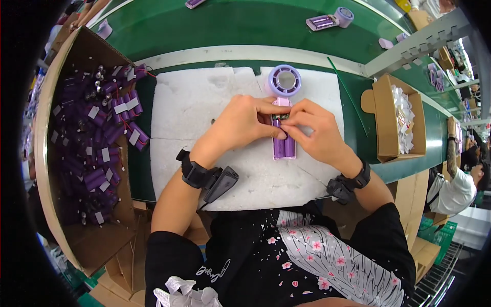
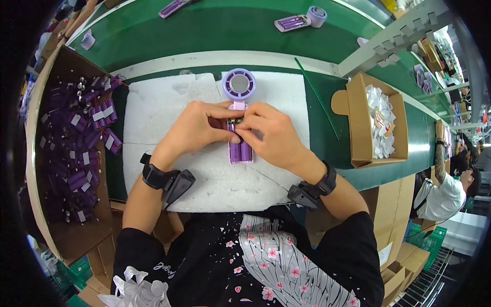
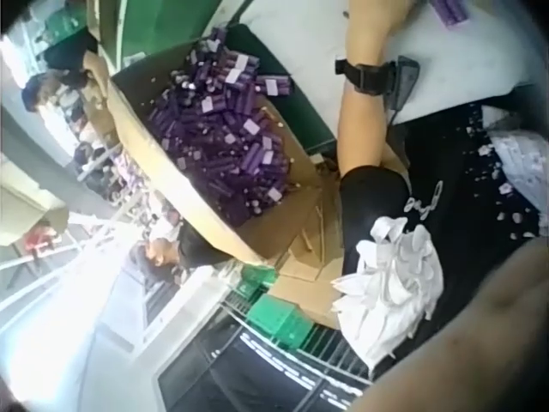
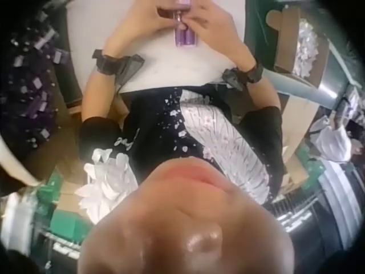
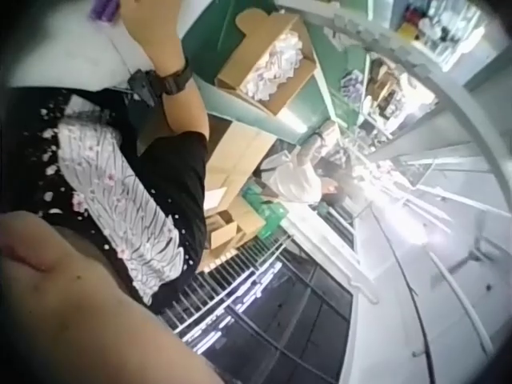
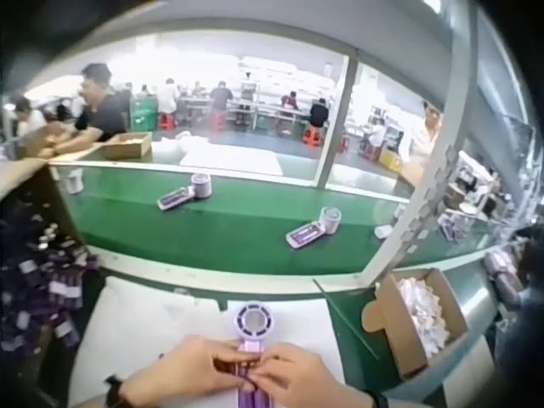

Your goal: Assembling small handheld portable fans by installing internal components like batteries and circuit boards into the plastic casing.

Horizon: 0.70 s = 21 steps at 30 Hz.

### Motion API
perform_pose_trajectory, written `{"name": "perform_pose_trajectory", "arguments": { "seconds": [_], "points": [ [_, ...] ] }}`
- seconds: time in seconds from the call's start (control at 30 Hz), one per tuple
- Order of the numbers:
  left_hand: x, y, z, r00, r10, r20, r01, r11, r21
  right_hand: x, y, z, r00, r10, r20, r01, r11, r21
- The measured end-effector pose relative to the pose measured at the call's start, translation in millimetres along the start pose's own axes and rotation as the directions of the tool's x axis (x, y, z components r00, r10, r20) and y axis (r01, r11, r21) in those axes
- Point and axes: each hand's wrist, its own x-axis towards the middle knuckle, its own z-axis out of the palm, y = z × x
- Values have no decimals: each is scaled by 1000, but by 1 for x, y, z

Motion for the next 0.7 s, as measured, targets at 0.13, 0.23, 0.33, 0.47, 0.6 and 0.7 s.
{"name": "perform_pose_trajectory", "arguments": {
  "seconds": [0.13,0.23,0.33,0.47,0.6,0.7],
  "points": [
    [0,1,-1,1000,17,0,-17,1000,3,-3,-24,-11,994,-29,107,41,993,-111],
    [2,1,1,1000,11,-6,-11,1000,6,-9,-37,-13,985,-8,171,39,983,-180],
    [6,-6,6,968,247,-33,-247,969,5,-7,-36,-13,979,29,200,23,968,-250],
    [6,4,0,968,98,-231,-70,990,126,17,-9,-16,982,28,187,24,962,-272],
    [7,-18,-18,838,85,-539,7,986,166,45,13,-16,984,31,-175,-95,924,-369],
    [4,-39,-48,630,287,-721,138,873,468,47,12,-11,969,67,-237,-128,959,-252]
  ]
}}
